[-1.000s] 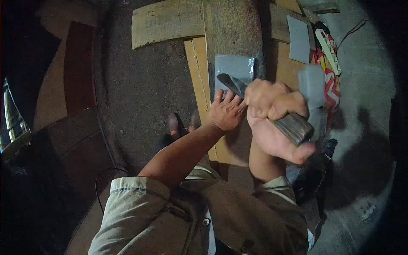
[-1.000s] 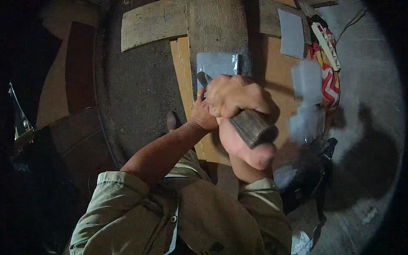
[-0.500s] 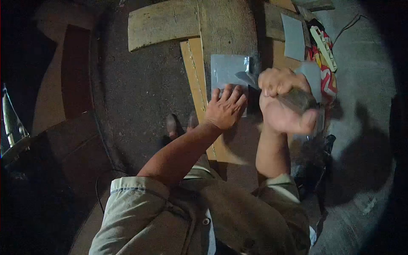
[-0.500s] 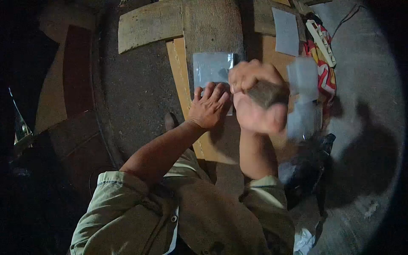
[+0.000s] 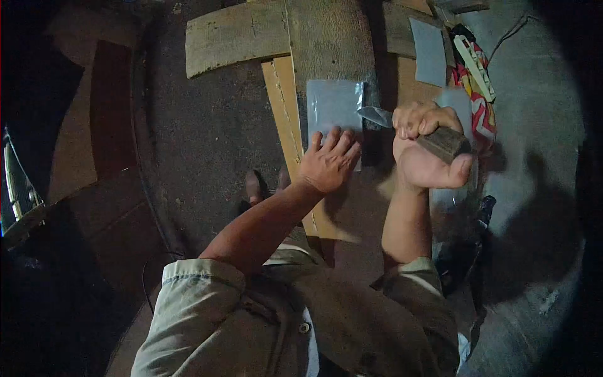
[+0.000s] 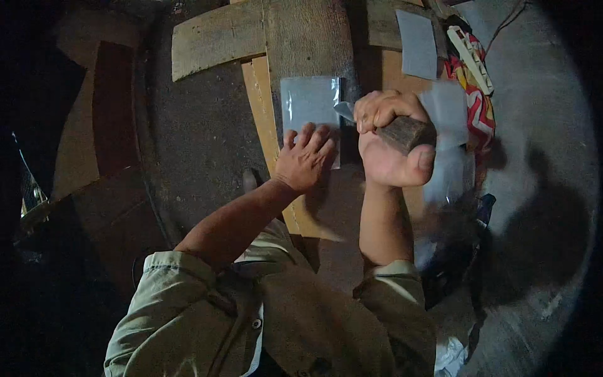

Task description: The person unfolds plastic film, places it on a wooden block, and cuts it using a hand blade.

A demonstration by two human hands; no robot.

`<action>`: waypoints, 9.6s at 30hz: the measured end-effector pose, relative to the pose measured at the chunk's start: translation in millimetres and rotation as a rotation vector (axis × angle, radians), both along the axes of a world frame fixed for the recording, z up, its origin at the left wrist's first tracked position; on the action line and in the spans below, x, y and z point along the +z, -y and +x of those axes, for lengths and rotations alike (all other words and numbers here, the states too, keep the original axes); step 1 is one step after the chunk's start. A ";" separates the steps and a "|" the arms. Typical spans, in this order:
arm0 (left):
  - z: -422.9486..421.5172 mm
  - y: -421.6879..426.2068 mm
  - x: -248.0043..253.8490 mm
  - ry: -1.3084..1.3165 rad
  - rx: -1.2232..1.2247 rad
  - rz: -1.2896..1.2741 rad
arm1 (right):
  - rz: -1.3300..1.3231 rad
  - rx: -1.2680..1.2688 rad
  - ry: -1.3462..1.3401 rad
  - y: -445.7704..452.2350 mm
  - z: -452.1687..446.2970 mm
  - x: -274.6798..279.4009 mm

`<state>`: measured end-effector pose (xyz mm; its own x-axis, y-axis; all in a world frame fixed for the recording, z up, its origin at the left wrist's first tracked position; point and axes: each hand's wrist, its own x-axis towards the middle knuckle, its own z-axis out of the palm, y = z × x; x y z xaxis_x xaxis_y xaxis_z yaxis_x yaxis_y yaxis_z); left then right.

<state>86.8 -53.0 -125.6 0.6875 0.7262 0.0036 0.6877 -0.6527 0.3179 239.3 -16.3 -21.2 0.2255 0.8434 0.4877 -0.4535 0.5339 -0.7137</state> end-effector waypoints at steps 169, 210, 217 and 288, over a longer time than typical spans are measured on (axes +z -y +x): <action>-39.7 55.9 -10.5 0.046 -0.136 -0.157 | -0.058 -0.104 0.075 63.0 -28.3 10.7; -39.8 68.1 -8.8 -0.102 -0.013 -0.016 | -0.008 0.055 0.011 53.1 -72.0 14.0; -38.1 65.0 2.5 -0.129 -0.034 -0.111 | -0.067 -0.042 -0.021 60.4 -59.0 16.4; -73.3 -70.2 0.1 0.193 0.078 -0.165 | -0.012 -0.136 0.074 87.5 -50.7 22.0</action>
<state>13.5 17.2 -125.5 0.6278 0.7783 0.0062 0.6502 -0.5288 0.5455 188.7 -103.8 0.8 0.3014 0.8137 0.4970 -0.3233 0.5776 -0.7496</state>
